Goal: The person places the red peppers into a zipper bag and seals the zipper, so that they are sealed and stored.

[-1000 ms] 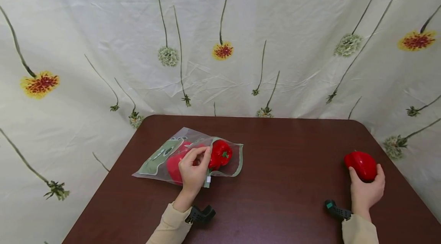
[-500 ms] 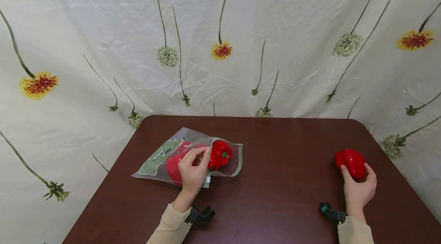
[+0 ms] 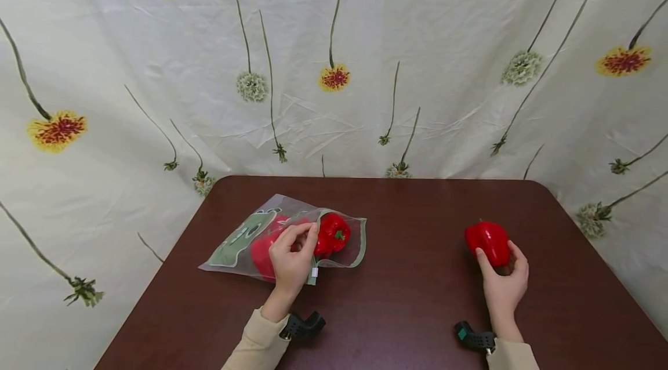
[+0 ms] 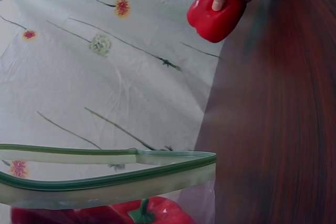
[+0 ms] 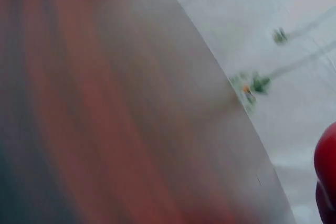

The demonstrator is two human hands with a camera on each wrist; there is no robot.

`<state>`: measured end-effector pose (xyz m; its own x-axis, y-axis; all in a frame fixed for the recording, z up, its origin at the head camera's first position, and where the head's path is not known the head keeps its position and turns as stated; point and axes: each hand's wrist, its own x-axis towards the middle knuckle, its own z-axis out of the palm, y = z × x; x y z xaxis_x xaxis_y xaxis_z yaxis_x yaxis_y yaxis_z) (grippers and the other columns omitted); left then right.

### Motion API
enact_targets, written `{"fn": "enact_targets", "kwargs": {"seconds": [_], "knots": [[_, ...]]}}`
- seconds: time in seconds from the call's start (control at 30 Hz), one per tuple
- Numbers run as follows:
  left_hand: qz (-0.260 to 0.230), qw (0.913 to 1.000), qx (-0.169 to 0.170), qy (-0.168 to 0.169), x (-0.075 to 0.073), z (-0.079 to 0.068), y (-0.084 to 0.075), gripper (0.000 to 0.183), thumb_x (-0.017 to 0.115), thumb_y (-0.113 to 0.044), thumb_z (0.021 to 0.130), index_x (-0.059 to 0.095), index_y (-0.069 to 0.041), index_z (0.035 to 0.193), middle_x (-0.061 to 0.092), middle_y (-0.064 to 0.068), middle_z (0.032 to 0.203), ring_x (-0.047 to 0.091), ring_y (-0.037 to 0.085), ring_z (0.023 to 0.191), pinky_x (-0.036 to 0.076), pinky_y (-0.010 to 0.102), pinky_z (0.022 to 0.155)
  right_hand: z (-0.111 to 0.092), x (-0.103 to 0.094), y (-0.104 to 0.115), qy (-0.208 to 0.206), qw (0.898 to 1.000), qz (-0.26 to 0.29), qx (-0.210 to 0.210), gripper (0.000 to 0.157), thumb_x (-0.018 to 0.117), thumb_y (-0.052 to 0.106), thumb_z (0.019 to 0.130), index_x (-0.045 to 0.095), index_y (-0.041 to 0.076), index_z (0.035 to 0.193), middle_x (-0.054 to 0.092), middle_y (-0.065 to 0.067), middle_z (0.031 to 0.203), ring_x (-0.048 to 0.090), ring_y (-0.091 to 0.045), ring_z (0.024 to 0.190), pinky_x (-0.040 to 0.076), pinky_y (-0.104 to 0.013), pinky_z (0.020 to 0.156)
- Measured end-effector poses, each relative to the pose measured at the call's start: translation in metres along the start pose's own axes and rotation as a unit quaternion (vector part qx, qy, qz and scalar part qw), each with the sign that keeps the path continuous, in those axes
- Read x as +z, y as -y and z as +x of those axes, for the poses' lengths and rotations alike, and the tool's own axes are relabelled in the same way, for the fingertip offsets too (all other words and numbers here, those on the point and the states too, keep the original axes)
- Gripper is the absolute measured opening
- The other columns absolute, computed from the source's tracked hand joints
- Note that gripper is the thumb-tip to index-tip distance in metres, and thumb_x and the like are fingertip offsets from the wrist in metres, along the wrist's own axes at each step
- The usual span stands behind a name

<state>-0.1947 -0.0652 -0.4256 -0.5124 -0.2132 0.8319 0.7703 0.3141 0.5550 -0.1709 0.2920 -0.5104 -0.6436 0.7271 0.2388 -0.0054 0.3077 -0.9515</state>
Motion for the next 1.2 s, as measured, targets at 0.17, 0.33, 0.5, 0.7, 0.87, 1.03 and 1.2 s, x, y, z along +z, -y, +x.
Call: {"fn": "enact_targets", "kwargs": {"seconds": [0.17,0.33,0.5,0.7,0.87,1.03,1.2], "knots": [[0.000,1.0000,-0.001,0.001,-0.002,0.006,-0.015,0.014,0.069,0.018,0.070,0.067,0.009,0.080,0.060,0.014,0.066,0.046,0.018,0.052,0.045,0.022,0.047,-0.025,0.016,0.009,0.033,0.998,0.036,-0.036,0.060,0.071,0.018,0.083,0.044,0.017,0.137,0.047,-0.002,0.131,0.042,-0.007,0.106,0.039,-0.011,0.082],[0.002,1.0000,-0.008,0.001,-0.001,0.000,-0.002,0.015,0.071,0.015,0.071,0.068,0.006,0.082,0.062,0.013,0.068,0.047,0.015,0.053,0.045,0.021,0.048,-0.046,0.030,0.016,0.070,0.993,0.074,-0.056,0.057,0.070,0.011,0.083,0.046,0.013,0.136,0.049,0.002,0.128,0.045,-0.008,0.105,0.041,-0.006,0.078],[-0.002,1.0000,-0.005,0.001,0.000,-0.005,0.011,0.014,0.073,0.009,0.073,0.070,0.003,0.084,0.063,0.010,0.070,0.048,0.015,0.053,0.045,0.018,0.049,-0.062,0.040,0.021,0.088,0.989,0.087,-0.076,0.057,0.072,0.005,0.081,0.049,0.009,0.133,0.051,0.005,0.124,0.047,-0.007,0.103,0.042,-0.008,0.077],[-0.005,1.0000,-0.005,0.003,0.000,-0.006,0.013,0.010,0.072,0.003,0.077,0.071,0.000,0.087,0.064,0.008,0.071,0.049,0.015,0.054,0.046,0.017,0.051,-0.079,0.050,0.029,0.108,0.984,0.091,-0.106,0.059,0.074,-0.001,0.076,0.051,0.005,0.131,0.051,0.009,0.120,0.045,-0.006,0.104,0.037,-0.017,0.081],[-0.002,1.0000,-0.007,0.005,-0.001,-0.006,0.012,0.009,0.072,0.002,0.078,0.071,-0.001,0.086,0.063,0.007,0.070,0.048,0.014,0.054,0.046,0.018,0.050,-0.096,0.057,0.044,0.134,0.978,0.097,-0.128,0.060,0.074,-0.004,0.074,0.051,0.002,0.130,0.051,0.003,0.121,0.045,-0.006,0.105,0.035,-0.024,0.083],[0.001,0.9999,-0.014,0.006,-0.001,-0.006,0.012,0.009,0.072,0.001,0.078,0.071,-0.001,0.087,0.064,0.007,0.072,0.049,0.014,0.055,0.046,0.018,0.051,-0.106,0.070,0.053,0.158,0.969,0.119,-0.147,0.062,0.074,-0.006,0.073,0.051,0.003,0.130,0.052,-0.006,0.122,0.046,-0.009,0.103,0.038,-0.022,0.081],[-0.004,0.9999,-0.009,0.004,0.000,-0.006,0.012,0.009,0.072,0.002,0.078,0.071,-0.001,0.087,0.064,0.007,0.071,0.049,0.014,0.054,0.046,0.018,0.050,-0.119,0.075,0.086,0.174,0.958,0.147,-0.171,0.059,0.072,-0.011,0.071,0.051,-0.005,0.126,0.052,-0.020,0.120,0.048,-0.011,0.101,0.042,-0.019,0.080]]}}
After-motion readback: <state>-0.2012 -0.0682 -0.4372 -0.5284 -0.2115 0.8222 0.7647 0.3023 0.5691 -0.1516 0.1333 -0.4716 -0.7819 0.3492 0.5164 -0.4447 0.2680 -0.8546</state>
